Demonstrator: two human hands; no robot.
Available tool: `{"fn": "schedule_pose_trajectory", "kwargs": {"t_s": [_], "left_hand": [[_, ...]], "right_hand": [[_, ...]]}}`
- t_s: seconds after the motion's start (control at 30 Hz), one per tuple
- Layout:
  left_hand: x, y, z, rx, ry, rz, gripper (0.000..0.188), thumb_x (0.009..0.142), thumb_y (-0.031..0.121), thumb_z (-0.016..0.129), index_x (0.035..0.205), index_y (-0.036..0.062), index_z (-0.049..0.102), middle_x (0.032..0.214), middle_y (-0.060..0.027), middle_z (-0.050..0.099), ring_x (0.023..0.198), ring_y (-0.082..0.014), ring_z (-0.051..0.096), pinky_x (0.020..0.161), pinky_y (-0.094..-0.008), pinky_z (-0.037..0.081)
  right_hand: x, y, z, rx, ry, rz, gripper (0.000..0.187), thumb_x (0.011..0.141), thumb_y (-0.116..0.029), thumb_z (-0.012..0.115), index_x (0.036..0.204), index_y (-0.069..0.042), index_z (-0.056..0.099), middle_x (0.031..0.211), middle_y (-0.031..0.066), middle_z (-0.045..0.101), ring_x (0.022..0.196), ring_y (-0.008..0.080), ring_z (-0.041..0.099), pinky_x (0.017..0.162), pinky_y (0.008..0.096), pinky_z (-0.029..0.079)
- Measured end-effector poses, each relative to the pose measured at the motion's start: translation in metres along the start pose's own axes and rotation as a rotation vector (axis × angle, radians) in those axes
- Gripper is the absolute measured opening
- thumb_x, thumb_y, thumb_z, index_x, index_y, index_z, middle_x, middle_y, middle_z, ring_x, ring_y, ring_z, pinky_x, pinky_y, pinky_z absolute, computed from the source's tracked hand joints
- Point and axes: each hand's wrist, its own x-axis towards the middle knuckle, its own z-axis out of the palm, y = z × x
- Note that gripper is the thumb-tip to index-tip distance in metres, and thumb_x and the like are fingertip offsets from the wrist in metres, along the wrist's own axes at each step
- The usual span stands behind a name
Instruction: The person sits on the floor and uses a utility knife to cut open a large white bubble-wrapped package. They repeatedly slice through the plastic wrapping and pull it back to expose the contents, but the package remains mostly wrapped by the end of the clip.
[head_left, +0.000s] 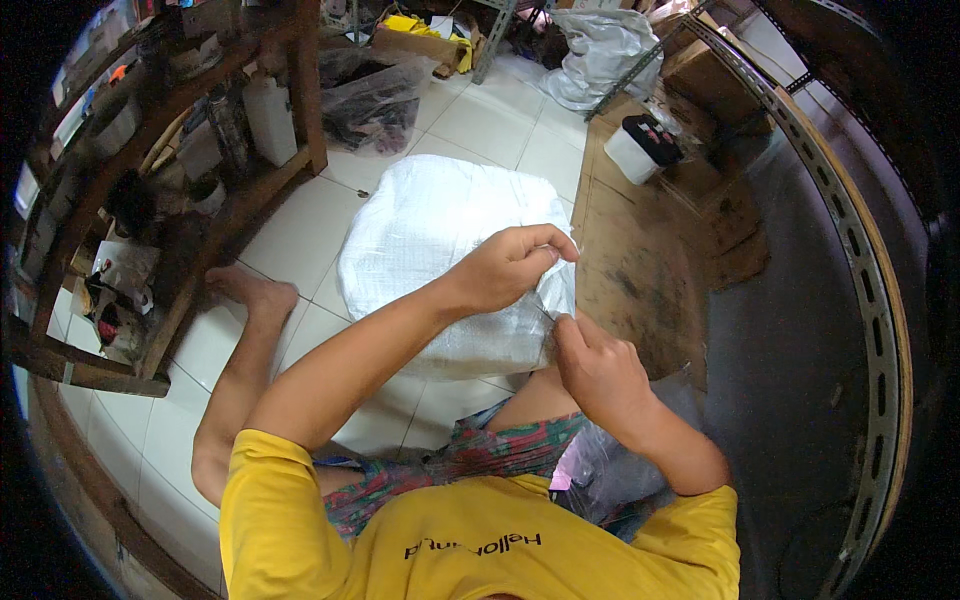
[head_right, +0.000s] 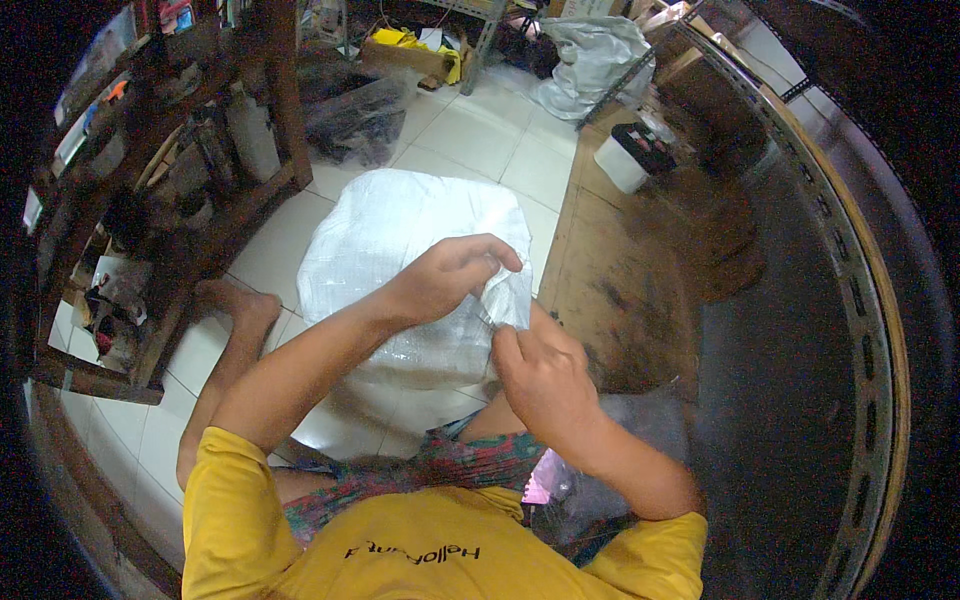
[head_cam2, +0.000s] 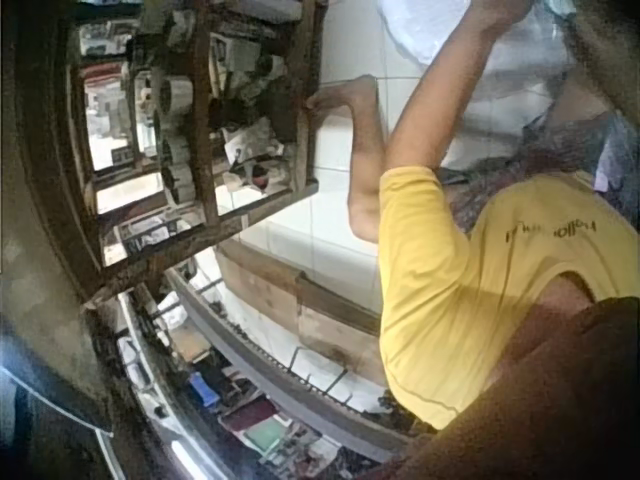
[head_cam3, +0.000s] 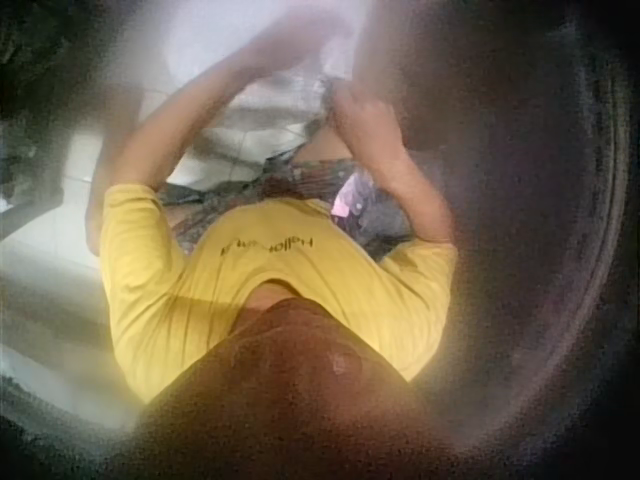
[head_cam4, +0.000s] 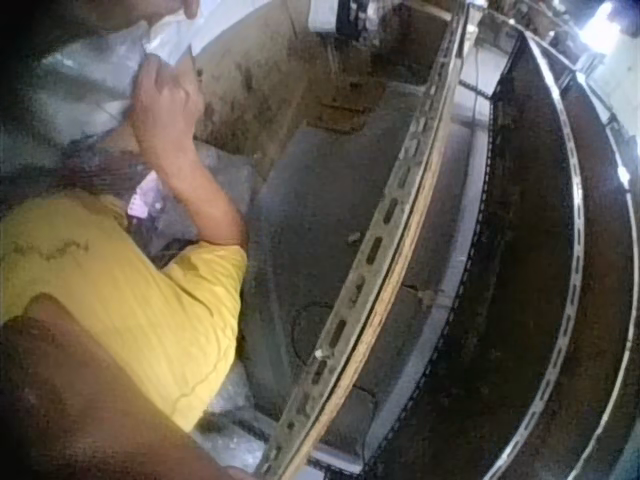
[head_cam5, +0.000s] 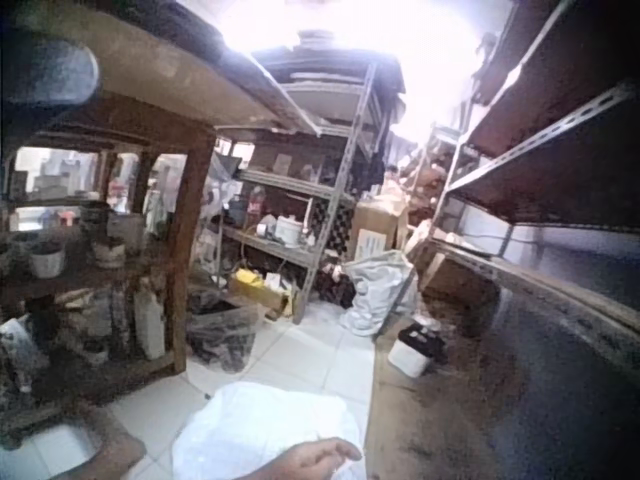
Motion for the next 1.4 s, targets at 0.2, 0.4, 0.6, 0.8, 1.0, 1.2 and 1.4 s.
{"fn": "schedule_pose_trajectory", "kwargs": {"t_s": [0.2,0.4,0.6,0.8,1.0,1.2,1.4], "left_hand": [[0.000,0.004,0.000,-0.018,0.022,-0.010,0.027,0.100,0.017,0.047,0.112,0.0017,0.066,0.099,-0.0024,0.065,0.088,-0.0099,0.054,0.082,-0.0264,0.045],[0.000,0.004,0.003,-0.011,0.030,0.003,0.028,0.101,0.015,0.046,0.108,-0.0038,0.066,0.103,-0.0092,0.068,0.102,-0.0167,0.061,0.095,-0.0302,0.046],[0.000,0.008,0.002,0.043,0.035,0.013,0.029,0.102,0.016,0.046,0.108,-0.0033,0.066,0.103,-0.0102,0.069,0.102,-0.0179,0.062,0.095,-0.0309,0.047],[0.002,0.007,0.003,0.043,0.026,0.020,0.029,0.102,0.017,0.046,0.108,-0.0031,0.066,0.103,-0.0107,0.070,0.102,-0.0178,0.063,0.094,-0.0312,0.047],[0.002,0.005,0.003,0.052,0.032,0.029,0.029,0.102,0.016,0.045,0.107,-0.0034,0.066,0.102,-0.0111,0.070,0.101,-0.0182,0.064,0.094,-0.0314,0.048],[0.001,0.007,0.003,0.037,0.037,0.026,0.029,0.102,0.016,0.045,0.107,-0.0039,0.066,0.102,-0.0120,0.070,0.101,-0.0193,0.064,0.094,-0.0324,0.048],[0.009,0.022,0.009,-0.224,0.028,0.032,0.029,0.102,0.015,0.045,0.103,-0.0056,0.066,0.103,-0.0137,0.071,0.100,-0.0217,0.067,0.096,-0.0323,0.049]], "right_hand": [[0.011,-0.005,-0.001,-0.114,-0.049,0.010,0.016,0.085,-0.005,0.063,0.098,-0.005,0.052,0.076,0.0120,0.057,0.062,0.0327,0.066,0.051,0.0421,0.054],[0.015,-0.009,0.002,-0.191,-0.113,0.031,0.016,0.086,-0.006,0.062,0.098,-0.005,0.053,0.076,0.0107,0.058,0.061,0.0296,0.066,0.051,0.0394,0.055],[0.019,-0.012,-0.006,-0.173,-0.146,0.028,0.017,0.086,-0.006,0.061,0.101,-0.005,0.053,0.077,0.0117,0.058,0.062,0.0300,0.066,0.053,0.0393,0.055],[0.021,-0.008,-0.007,-0.143,-0.171,0.019,0.017,0.086,-0.006,0.060,0.101,-0.004,0.053,0.078,0.0132,0.060,0.064,0.0308,0.067,0.053,0.0401,0.055],[0.024,-0.010,-0.009,-0.159,-0.195,0.031,0.017,0.087,-0.007,0.060,0.102,-0.004,0.052,0.077,0.0131,0.060,0.065,0.0314,0.068,0.054,0.0414,0.055],[0.021,-0.008,-0.002,-0.134,-0.206,0.070,0.017,0.087,-0.007,0.059,0.102,-0.004,0.051,0.080,0.0140,0.060,0.065,0.0332,0.067,0.056,0.0438,0.056],[0.006,-0.005,0.002,-0.100,-0.211,0.088,0.016,0.088,-0.006,0.059,0.102,-0.004,0.052,0.085,0.0160,0.061,0.069,0.0362,0.067,0.057,0.0453,0.056]]}}
